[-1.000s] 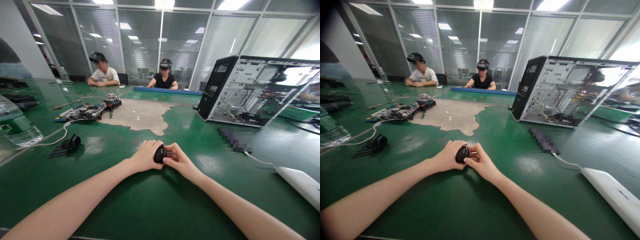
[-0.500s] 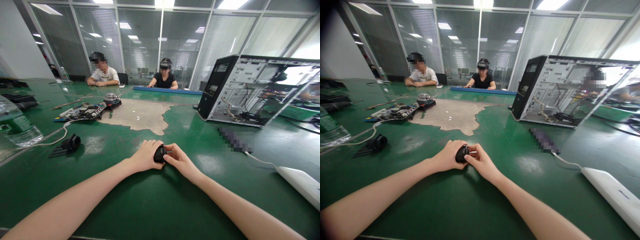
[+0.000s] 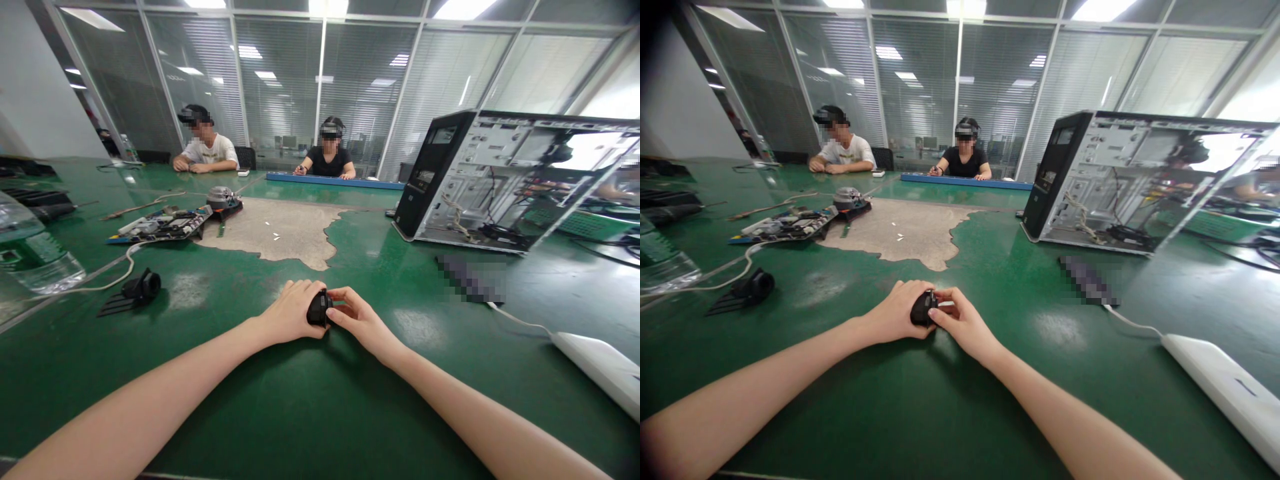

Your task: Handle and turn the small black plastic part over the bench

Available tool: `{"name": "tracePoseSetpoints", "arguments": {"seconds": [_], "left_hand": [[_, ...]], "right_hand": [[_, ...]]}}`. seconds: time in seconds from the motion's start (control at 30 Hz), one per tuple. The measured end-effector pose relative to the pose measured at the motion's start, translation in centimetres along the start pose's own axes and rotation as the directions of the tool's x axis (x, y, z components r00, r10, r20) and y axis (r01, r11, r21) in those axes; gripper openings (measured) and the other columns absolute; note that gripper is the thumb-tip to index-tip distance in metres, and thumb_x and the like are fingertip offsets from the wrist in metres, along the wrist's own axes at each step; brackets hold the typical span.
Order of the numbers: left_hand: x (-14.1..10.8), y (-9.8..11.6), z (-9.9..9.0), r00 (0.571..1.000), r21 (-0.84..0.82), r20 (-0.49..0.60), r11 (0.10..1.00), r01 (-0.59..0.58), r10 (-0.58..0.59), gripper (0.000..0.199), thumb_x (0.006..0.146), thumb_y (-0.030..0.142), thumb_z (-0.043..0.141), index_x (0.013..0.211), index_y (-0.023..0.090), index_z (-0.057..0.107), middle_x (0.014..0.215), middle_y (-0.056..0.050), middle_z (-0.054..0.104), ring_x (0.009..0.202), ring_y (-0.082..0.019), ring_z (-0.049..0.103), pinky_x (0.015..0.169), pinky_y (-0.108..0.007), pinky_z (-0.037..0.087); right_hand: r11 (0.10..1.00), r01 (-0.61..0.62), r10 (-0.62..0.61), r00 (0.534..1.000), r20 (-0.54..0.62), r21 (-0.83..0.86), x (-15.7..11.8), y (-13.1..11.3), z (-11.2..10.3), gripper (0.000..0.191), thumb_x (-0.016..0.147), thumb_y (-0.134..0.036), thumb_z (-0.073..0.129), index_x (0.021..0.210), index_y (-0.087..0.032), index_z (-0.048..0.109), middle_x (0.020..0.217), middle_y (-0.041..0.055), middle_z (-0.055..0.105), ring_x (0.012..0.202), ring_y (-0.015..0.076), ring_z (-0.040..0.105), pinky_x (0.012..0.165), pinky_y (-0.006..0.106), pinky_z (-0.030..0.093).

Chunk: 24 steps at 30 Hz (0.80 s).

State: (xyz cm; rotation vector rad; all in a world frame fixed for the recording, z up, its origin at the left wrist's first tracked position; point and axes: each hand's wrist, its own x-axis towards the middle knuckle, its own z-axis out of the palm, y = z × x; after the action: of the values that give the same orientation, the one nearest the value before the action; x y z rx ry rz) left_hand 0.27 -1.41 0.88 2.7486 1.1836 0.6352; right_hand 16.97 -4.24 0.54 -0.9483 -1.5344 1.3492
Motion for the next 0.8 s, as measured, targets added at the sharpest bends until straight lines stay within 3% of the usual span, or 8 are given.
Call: {"name": "tracePoseSetpoints", "arguments": {"seconds": [0.17, 0.5, 0.63, 0.8], "left_hand": [[0.00, -0.05, 0.08, 1.000, -0.001, -0.009, 1.000, -0.004, 0.004, 0.051, 0.060, 0.038, 0.061, 0.102, 0.020, 0.040, 0.092, -0.004, 0.053, 0.085, -0.022, 0.049, 0.072, -0.032, 0.033], [0.03, -0.04, 0.06, 1.000, 0.005, -0.011, 1.000, -0.006, 0.006, 0.047, 0.061, 0.041, 0.060, 0.099, 0.020, 0.042, 0.090, -0.004, 0.052, 0.084, -0.022, 0.048, 0.071, -0.032, 0.033], [0.01, -0.01, 0.05, 1.000, 0.004, -0.003, 1.000, 0.001, -0.001, 0.049, 0.059, 0.039, 0.061, 0.100, 0.020, 0.042, 0.090, -0.004, 0.052, 0.084, -0.022, 0.048, 0.071, -0.032, 0.033], [-0.01, 0.02, 0.16, 1.000, -0.003, -0.010, 1.000, 0.000, 0.000, 0.048, 0.060, 0.040, 0.060, 0.099, 0.020, 0.042, 0.090, -0.004, 0.052, 0.084, -0.022, 0.048, 0.072, -0.032, 0.032]], "right_hand": [[0.998, 0.053, -0.053, 0.999, 0.004, 0.039, -0.11, -0.08, 0.01, 0.025, 0.070, -0.031, 0.063, 0.083, -0.022, 0.045, 0.088, -0.0010, 0.054, 0.085, 0.0139, 0.054, 0.075, 0.029, 0.044], [1.000, -0.018, 0.017, 1.000, -0.023, -0.010, 0.02, -0.23, -0.12, 0.028, 0.070, -0.034, 0.062, 0.091, -0.021, 0.047, 0.095, 0.0031, 0.055, 0.087, 0.0154, 0.055, 0.080, 0.034, 0.043], [0.999, 0.028, -0.030, 0.999, 0.030, 0.044, -0.11, -0.48, -0.13, 0.031, 0.065, -0.030, 0.067, 0.085, -0.022, 0.045, 0.092, 0.0005, 0.055, 0.086, 0.0145, 0.055, 0.080, 0.033, 0.043], [0.999, 0.012, -0.012, 1.000, -0.002, 0.042, -0.08, -0.38, -0.07, 0.024, 0.070, -0.034, 0.062, 0.081, -0.022, 0.045, 0.088, -0.0007, 0.057, 0.081, 0.0127, 0.055, 0.075, 0.031, 0.044]]}}
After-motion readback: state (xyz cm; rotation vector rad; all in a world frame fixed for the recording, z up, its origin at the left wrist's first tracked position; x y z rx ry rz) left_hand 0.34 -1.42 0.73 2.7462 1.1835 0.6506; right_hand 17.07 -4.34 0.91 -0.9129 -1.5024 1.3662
